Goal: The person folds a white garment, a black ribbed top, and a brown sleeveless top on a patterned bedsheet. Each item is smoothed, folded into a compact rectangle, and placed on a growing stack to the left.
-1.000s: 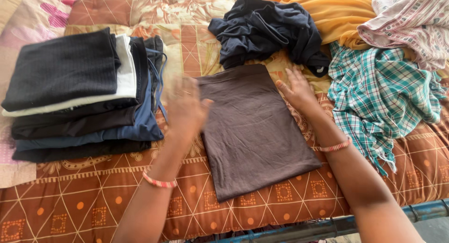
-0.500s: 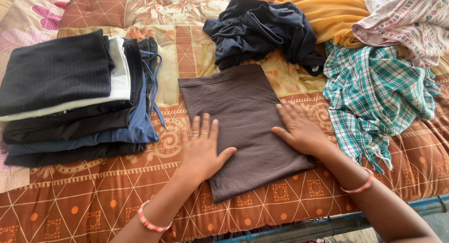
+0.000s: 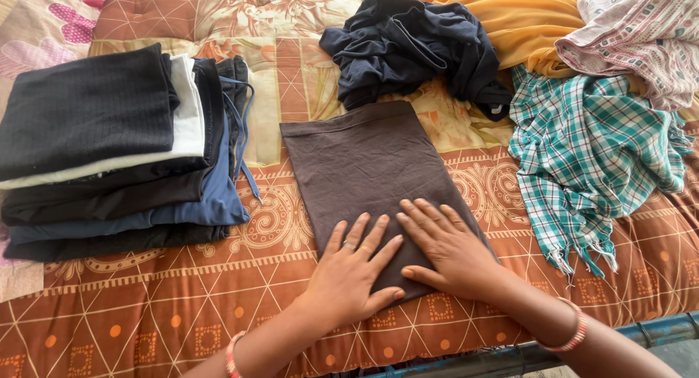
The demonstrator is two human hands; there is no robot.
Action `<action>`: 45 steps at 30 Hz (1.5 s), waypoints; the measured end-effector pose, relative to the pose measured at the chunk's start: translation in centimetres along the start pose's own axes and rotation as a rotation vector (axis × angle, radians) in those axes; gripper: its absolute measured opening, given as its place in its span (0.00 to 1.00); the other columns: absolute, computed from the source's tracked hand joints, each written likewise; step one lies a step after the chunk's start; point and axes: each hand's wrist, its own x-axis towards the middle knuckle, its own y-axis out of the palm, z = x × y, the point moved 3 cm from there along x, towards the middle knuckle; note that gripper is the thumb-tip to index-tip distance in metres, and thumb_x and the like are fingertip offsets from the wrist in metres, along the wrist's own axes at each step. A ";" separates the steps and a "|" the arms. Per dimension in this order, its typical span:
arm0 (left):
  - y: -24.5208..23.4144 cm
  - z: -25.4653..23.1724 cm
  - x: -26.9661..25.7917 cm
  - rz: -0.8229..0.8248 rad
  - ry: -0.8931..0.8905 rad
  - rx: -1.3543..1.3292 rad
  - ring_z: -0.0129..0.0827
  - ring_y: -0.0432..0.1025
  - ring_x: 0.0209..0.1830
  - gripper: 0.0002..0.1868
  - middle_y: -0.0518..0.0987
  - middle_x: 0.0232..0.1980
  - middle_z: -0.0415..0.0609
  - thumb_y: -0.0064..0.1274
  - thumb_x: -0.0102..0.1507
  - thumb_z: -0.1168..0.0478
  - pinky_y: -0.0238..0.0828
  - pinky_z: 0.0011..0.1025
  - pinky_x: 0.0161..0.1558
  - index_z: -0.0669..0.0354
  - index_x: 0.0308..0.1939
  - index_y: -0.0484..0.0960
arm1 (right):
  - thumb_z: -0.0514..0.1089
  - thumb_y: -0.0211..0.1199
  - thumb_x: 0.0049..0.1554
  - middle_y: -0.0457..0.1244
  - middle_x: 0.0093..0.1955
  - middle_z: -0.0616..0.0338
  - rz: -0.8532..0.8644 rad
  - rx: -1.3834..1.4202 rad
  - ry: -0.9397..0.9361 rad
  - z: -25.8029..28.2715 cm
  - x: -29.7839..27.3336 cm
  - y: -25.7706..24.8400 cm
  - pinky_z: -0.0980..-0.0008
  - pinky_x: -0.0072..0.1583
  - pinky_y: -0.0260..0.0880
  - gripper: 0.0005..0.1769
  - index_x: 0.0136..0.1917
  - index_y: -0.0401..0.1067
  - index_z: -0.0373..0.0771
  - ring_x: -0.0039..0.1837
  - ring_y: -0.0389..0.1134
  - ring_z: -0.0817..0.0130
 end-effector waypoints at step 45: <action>-2.9 2.4 -4.6 -0.178 0.196 -0.138 0.48 0.69 0.70 0.28 0.76 0.68 0.59 0.58 0.52 0.69 0.60 0.46 0.72 0.60 0.59 0.82 | 0.30 0.71 0.37 0.62 0.73 0.63 -0.199 0.414 -0.018 -5.7 -4.5 -2.3 0.55 0.73 0.56 0.35 0.60 0.74 0.45 0.78 0.56 0.58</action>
